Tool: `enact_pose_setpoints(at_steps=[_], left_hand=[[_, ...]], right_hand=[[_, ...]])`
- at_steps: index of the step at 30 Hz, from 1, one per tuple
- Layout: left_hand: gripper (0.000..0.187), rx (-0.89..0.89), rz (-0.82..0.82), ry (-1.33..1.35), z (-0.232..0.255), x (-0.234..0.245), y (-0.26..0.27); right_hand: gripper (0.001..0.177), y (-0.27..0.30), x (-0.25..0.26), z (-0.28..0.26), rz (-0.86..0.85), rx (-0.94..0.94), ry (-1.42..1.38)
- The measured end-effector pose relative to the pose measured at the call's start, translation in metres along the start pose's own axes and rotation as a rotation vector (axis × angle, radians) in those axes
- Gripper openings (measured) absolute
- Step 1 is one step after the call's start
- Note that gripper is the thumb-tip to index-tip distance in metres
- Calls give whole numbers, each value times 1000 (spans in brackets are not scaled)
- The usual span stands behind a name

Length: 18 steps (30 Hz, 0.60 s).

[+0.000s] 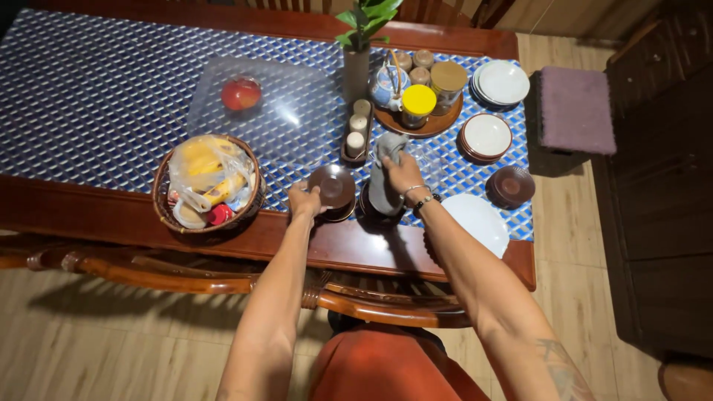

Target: Wipe and organize dishes on a dining table and place some in a cabinet.

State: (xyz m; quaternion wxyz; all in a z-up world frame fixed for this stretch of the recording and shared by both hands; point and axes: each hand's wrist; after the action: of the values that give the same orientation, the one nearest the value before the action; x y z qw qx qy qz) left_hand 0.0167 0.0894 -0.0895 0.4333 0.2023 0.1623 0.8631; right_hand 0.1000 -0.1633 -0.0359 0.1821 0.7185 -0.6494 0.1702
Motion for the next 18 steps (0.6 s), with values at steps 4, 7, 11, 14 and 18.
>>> enact_pose_setpoints(at_steps=[4,7,11,14,18], left_hand=[[25,59,13,-224,9,8,22],[27,106,15,-393,5,4,25],[30,128,-1,-401,-10,-4,12],[31,122,-6,-399,-19,-5,7],[34,86,-49,-494,-5,1,18]], right_hand=[[39,17,-3,0,-104,33,109],[37,39,-4,-17,-266,-17,235],[37,46,-9,-19,-356,-18,258],[39,46,-14,-15,-350,-7,245],[45,46,-21,-10,-351,-25,276]])
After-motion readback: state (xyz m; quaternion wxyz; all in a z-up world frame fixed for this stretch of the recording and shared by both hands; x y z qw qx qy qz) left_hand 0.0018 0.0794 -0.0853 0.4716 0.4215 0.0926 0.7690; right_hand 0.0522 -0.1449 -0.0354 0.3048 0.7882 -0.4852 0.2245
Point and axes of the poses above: each hand's wrist, its own y-axis away from the middle knuckle, its own x-axis out of the back of the hand, z = x × y
